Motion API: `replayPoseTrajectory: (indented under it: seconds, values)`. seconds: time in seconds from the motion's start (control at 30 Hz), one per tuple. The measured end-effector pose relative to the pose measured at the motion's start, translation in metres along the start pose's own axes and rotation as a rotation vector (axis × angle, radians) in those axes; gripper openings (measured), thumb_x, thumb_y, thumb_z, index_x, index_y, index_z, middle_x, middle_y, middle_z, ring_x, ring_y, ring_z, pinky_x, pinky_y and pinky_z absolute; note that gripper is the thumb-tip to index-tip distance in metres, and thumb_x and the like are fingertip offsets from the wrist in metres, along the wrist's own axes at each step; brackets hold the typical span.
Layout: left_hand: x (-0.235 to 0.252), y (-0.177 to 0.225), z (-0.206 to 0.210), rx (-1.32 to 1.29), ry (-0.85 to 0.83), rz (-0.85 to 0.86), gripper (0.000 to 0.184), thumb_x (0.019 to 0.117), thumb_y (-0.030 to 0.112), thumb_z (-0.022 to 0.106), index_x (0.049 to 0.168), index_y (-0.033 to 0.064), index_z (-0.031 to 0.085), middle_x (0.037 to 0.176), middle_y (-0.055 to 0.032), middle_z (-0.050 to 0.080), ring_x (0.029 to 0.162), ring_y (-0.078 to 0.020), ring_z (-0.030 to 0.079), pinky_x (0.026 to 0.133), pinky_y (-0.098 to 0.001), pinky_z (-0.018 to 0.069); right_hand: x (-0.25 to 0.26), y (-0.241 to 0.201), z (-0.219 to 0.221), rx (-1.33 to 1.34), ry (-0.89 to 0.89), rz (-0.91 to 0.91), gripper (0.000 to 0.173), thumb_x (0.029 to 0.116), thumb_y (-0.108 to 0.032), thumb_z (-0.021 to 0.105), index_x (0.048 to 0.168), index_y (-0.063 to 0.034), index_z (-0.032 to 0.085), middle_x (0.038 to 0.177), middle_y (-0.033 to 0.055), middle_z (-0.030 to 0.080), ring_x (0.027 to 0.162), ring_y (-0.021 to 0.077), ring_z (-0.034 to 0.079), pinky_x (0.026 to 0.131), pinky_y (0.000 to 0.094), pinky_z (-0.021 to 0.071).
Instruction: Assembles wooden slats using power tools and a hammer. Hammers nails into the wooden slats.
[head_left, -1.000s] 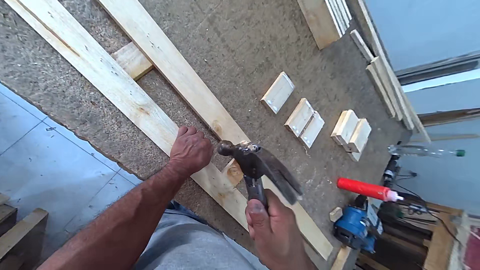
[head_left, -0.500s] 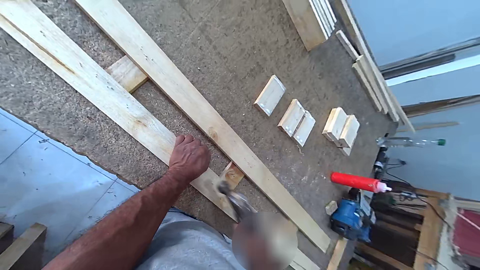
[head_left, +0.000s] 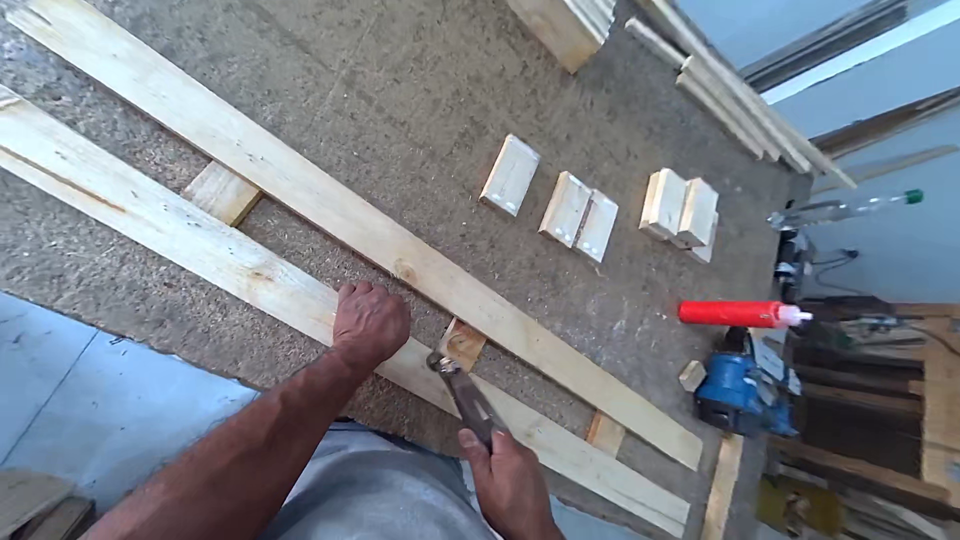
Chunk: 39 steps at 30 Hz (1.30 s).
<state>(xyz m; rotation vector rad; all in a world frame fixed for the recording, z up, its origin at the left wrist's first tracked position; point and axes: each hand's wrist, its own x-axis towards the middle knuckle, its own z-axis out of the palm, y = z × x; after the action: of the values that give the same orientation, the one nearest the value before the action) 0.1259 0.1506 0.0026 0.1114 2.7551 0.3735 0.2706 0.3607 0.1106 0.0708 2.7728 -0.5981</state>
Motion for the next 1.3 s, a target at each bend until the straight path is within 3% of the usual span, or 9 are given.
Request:
replayPoseTrajectory:
  seconds: [0.1,0.3,0.4,0.53,0.6,0.87,1.1,1.2,1.3]
  values:
    - [0.000,0.003,-0.002,0.012,-0.014,0.003,0.048,0.1039,0.045,0.037,0.085,0.0156,0.071,0.091,-0.0070,0.070,0.102,-0.0294,0.065,0.089,-0.0525,0.0476,-0.007,0.015,0.015,0.159,0.144,-0.161,0.058,0.1041,-0.058,0.046,0.107,-0.0043,0.068,0.079,0.0030,0.068,0.070,0.0084,0.069,0.065,0.0303,0.0609]
    - [0.001,0.011,-0.018,-0.032,-0.098,-0.021,0.051,0.1057,0.048,0.039,0.095,0.0147,0.075,0.103,-0.0088,0.073,0.112,-0.0311,0.065,0.095,-0.0549,0.0494,0.038,0.003,-0.033,0.082,-0.427,0.277,0.065,0.1007,-0.066,0.043,0.110,-0.0052,0.064,0.079,0.0120,0.065,0.074,0.0295,0.068,0.067,0.0518,0.0565]
    - [0.003,0.016,-0.015,-0.145,0.457,0.152,0.041,0.1013,0.042,0.050,0.083,0.0113,0.071,0.089,-0.0107,0.070,0.096,-0.0348,0.067,0.081,-0.0548,0.0522,0.064,-0.005,-0.088,0.241,-0.311,0.293,0.055,0.1047,-0.056,0.043,0.113,-0.0055,0.064,0.077,0.0072,0.063,0.067,0.0223,0.065,0.063,0.0451,0.0565]
    - [0.031,0.012,-0.001,-0.068,0.328,0.084,0.073,0.1002,0.064,0.038,0.155,0.0168,0.047,0.168,-0.0106,0.031,0.157,-0.0393,0.019,0.124,-0.0638,0.0177,0.103,-0.024,-0.156,0.253,-0.233,0.288,0.045,0.1070,-0.049,0.043,0.106,-0.0082,0.064,0.073,0.0039,0.062,0.060,0.0184,0.063,0.058,0.0402,0.0565]
    - [0.039,0.014,0.003,0.033,0.190,0.025,0.084,0.0989,0.070,0.026,0.165,0.0174,0.027,0.174,-0.0085,0.012,0.159,-0.0399,0.002,0.125,-0.0656,0.0050,0.112,-0.030,-0.166,0.209,-0.130,0.198,0.046,0.1043,-0.058,0.043,0.097,-0.0173,0.062,0.065,-0.0020,0.059,0.052,0.0127,0.059,0.049,0.0336,0.0534]
    - [0.042,0.015,0.009,0.029,0.207,0.014,0.081,0.0994,0.069,0.022,0.165,0.0217,0.025,0.174,-0.0052,0.011,0.160,-0.0363,0.003,0.126,-0.0631,0.0046,0.170,-0.028,-0.163,-0.198,-0.791,0.389,0.055,0.1083,-0.054,0.038,0.111,-0.0040,0.061,0.086,0.0130,0.061,0.074,0.0257,0.064,0.070,0.0461,0.0544]
    - [0.041,0.015,0.007,0.045,0.183,0.006,0.082,0.0991,0.071,0.021,0.165,0.0229,0.025,0.174,-0.0038,0.009,0.160,-0.0347,0.001,0.126,-0.0628,0.0028,0.171,-0.033,-0.172,0.105,-0.133,0.053,0.054,0.1040,-0.064,0.035,0.100,-0.0161,0.058,0.062,-0.0021,0.059,0.046,0.0141,0.060,0.041,0.0362,0.0564]
    - [0.040,0.014,0.005,0.031,0.179,-0.001,0.081,0.0994,0.070,0.022,0.165,0.0230,0.025,0.174,-0.0035,0.009,0.160,-0.0344,0.001,0.126,-0.0626,0.0032,0.165,-0.007,-0.142,-0.115,-0.624,0.270,0.053,0.1084,-0.052,0.038,0.111,-0.0026,0.059,0.082,0.0131,0.060,0.076,0.0278,0.064,0.072,0.0483,0.0542]
    - [0.044,0.015,0.005,0.029,0.196,0.005,0.081,0.0993,0.070,0.023,0.165,0.0229,0.026,0.174,-0.0040,0.011,0.160,-0.0348,0.003,0.126,-0.0626,0.0034,0.174,-0.005,-0.159,-0.150,-0.728,0.376,0.054,0.1081,-0.053,0.039,0.109,-0.0046,0.062,0.082,0.0118,0.062,0.071,0.0261,0.064,0.068,0.0466,0.0554]
